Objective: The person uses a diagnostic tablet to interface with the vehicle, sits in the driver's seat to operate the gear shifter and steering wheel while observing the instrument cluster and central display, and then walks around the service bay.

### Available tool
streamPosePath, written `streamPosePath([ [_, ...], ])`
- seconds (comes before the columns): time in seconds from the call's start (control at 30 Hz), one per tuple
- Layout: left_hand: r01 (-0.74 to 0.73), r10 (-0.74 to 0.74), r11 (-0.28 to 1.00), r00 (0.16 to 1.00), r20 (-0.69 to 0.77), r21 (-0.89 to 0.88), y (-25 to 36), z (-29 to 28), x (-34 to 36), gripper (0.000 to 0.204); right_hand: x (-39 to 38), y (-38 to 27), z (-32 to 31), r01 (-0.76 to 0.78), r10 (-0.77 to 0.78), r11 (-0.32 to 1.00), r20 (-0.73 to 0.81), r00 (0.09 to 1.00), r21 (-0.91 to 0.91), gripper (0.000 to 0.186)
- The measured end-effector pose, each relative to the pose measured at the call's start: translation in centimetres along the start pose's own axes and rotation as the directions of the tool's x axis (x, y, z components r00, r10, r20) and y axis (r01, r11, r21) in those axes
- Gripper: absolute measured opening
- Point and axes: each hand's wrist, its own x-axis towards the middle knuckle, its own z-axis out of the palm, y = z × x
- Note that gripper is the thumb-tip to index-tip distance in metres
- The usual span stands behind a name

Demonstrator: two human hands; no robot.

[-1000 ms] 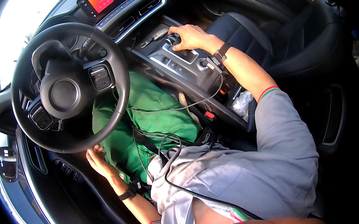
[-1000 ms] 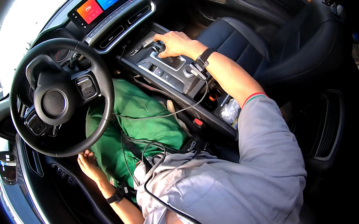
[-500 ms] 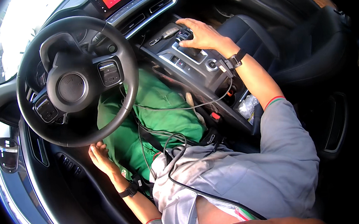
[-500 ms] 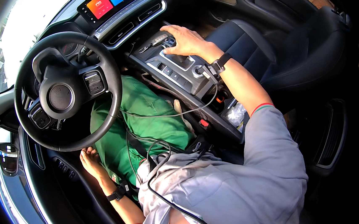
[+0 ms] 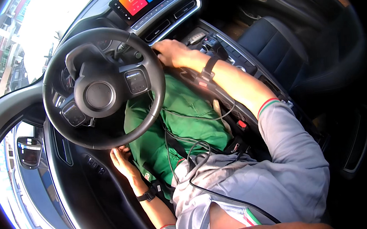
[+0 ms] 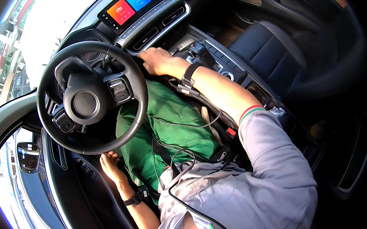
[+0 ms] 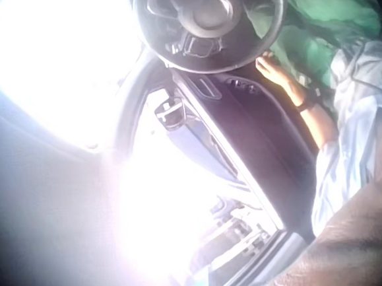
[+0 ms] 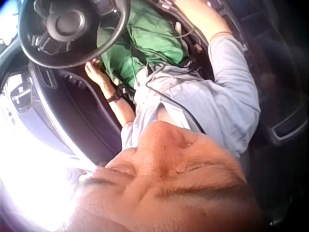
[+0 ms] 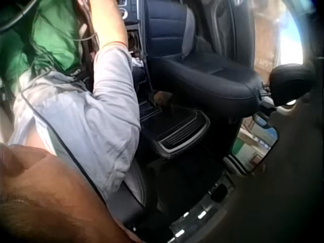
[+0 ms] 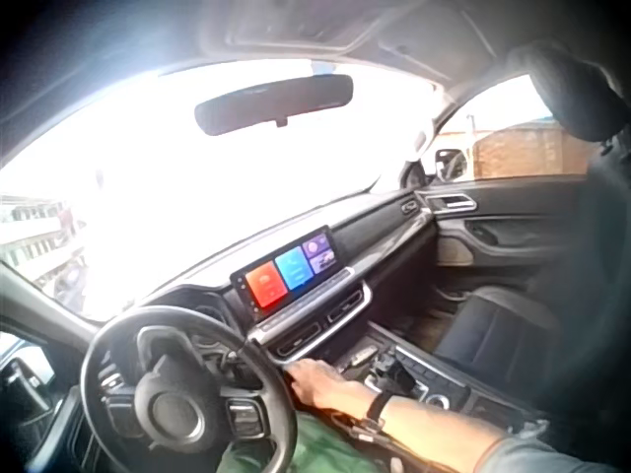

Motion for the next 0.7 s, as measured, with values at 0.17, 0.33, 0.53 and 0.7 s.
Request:
streamPosePath([
  [0.17,0.019,-0.018,0.999,0.999,-0.035,0.045,0.1,-0.8,0.2,0.031,0.6,-1.1,3.7,0.258,-0.260,0.949,0.012,0.966,-0.183,0.059],
  [0.33,0.041,-0.040,0.999,0.997,-0.059,0.019,0.0,-1.1,0.1,0.029,0.8,-0.6,8.1,0.326,-0.336,0.918,-0.006,0.942,-0.224,0.074],
  [0.53,0.033,-0.033,0.999,0.999,-0.019,-0.008,0.2,-3.8,1.3,0.030,1.1,-3.8,10.1,0.241,-0.325,0.719,-0.008,0.946,-0.652,0.060],
  [0.7,0.002,-0.001,0.999,1.000,0.030,-0.054,1.2,-6.3,2.2,0.026,1.3,-7.7,9.7,0.343,-0.418,0.792,-0.039,0.908,-0.505,0.064],
])
